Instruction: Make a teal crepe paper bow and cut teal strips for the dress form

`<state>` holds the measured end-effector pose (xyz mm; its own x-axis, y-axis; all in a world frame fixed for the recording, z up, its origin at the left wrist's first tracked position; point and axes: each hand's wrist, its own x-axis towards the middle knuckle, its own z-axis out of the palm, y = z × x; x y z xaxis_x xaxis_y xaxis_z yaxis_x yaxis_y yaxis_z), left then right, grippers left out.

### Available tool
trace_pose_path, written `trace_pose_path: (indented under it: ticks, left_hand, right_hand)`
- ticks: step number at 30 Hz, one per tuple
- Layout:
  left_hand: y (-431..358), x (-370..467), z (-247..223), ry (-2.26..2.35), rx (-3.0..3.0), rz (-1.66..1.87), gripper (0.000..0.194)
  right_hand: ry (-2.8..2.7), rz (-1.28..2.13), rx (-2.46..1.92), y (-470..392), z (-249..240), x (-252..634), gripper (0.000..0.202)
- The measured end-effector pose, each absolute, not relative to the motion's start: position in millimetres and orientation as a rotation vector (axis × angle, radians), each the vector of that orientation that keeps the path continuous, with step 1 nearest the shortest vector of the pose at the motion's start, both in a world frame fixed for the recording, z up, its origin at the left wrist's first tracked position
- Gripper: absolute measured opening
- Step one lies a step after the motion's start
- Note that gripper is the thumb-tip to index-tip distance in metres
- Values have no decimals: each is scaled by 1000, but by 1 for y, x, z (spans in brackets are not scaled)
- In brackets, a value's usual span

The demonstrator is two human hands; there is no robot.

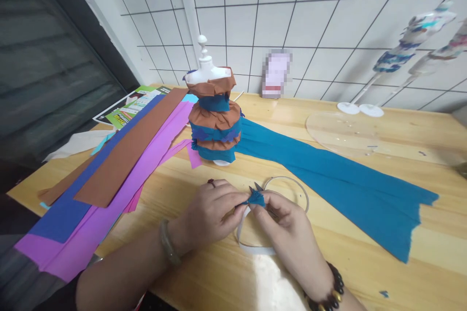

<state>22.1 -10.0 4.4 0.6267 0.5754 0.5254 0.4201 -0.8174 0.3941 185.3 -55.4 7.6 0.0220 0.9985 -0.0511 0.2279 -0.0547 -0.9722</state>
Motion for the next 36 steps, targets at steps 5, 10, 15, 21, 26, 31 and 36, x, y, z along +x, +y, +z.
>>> trace_pose_path:
  ticks: [5,10,15,21,26,31,36]
  left_hand:
    - [-9,23,3,822,2582,969,19]
    - [-8,24,3,863,2509,968,19]
    - [-8,24,3,868,2454,969,17]
    - [-8,24,8,872,2141,900,18]
    - [-2,22,7,770,1569,682,20]
    - [4,19,1,699,1294,576,20]
    - [5,18,2,703,1241,555,23]
  right_hand:
    - [-1383,1091,-1402,-54,9,184,10]
    - [-1378,1004,-1405,-52,5,184,8]
    - [-1286,1020,-1445,-50,0,186,9]
    - [-1244,1049,-1452,-49,3,187,16]
    - [-1272,1086,-1421,-48,4,188,16]
    - [-1291,1108,-1379,-50,3,188,12]
    - [-1312,1077,-1333,-51,4,186,12]
